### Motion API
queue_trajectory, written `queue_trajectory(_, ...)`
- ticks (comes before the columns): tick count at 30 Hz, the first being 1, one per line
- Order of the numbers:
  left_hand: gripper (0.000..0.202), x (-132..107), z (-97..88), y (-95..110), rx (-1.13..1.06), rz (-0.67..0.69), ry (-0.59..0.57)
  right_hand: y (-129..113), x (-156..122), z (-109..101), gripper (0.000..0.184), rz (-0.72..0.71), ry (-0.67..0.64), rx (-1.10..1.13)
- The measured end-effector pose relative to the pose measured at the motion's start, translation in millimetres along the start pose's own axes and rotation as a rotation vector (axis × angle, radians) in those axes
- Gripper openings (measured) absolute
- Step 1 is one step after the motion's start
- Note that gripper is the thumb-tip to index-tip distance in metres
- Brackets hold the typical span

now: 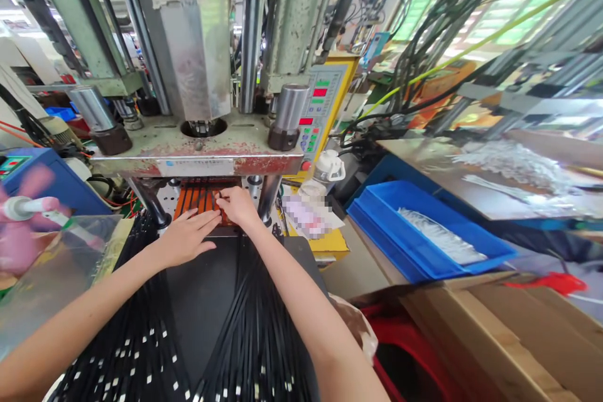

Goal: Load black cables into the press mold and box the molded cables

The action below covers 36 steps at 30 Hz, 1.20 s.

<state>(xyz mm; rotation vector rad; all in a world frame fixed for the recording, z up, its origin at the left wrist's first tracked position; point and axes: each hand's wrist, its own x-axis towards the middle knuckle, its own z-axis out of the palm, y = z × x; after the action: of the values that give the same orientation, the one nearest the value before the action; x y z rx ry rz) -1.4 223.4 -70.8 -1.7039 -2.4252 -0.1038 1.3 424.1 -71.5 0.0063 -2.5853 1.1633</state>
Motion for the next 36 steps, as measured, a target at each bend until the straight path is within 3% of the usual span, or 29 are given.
queue_trajectory(3,0.059,17,-8.1,-8,-0.059,-0.069,-0.09,-1,5,1,0.021,0.022,0.027,-0.001)
queue_trajectory(8,0.06,69,-2.5,-48,-0.164,-0.242,-0.255,-6,-8,7,0.027,-0.042,0.089,-0.256)
queue_trajectory(12,0.058,100,8.8,-72,-0.185,-0.38,-0.249,-10,-27,8,0.025,-0.187,-0.047,-0.408)
queue_trajectory(16,0.061,118,12.5,-79,-0.201,-0.451,-0.214,-10,-16,9,0.032,-0.168,-0.106,-0.504)
queue_trajectory(19,0.061,118,5.3,-76,-0.213,-0.439,-0.178,-7,-10,11,0.035,-0.164,-0.077,-0.473)
queue_trajectory(21,0.059,104,-2.1,-69,-0.216,-0.419,-0.148,-2,-22,8,0.035,-0.214,-0.004,-0.385)
queue_trajectory(23,0.056,74,-7.0,-60,-0.224,-0.353,-0.048,5,-50,3,0.035,-0.224,0.112,-0.323)
queue_trajectory(25,0.054,29,-7.2,-53,-0.202,-0.299,0.111,11,-85,-3,0.033,-0.095,0.184,-0.395)
queue_trajectory(27,0.05,-23,-3.5,-51,-0.073,-0.435,0.193,16,-119,-8,0.036,0.156,0.096,-0.592)
queue_trajectory(29,0.048,-69,2.2,-59,0.089,-0.755,0.129,19,-142,-10,0.041,0.353,-0.086,-0.767)
queue_trajectory(31,0.045,-101,8.4,-74,0.082,-0.992,-0.039,22,-152,-9,0.038,0.418,-0.208,-0.806)
queue_trajectory(34,0.035,-120,13.8,-96,-0.1,-1.059,-0.188,26,-152,-7,0.027,0.423,-0.208,-0.681)
queue_trajectory(36,0.033,-121,12.6,-102,-0.11,-1.034,-0.125,28,-149,-9,0.025,0.448,-0.126,-0.586)
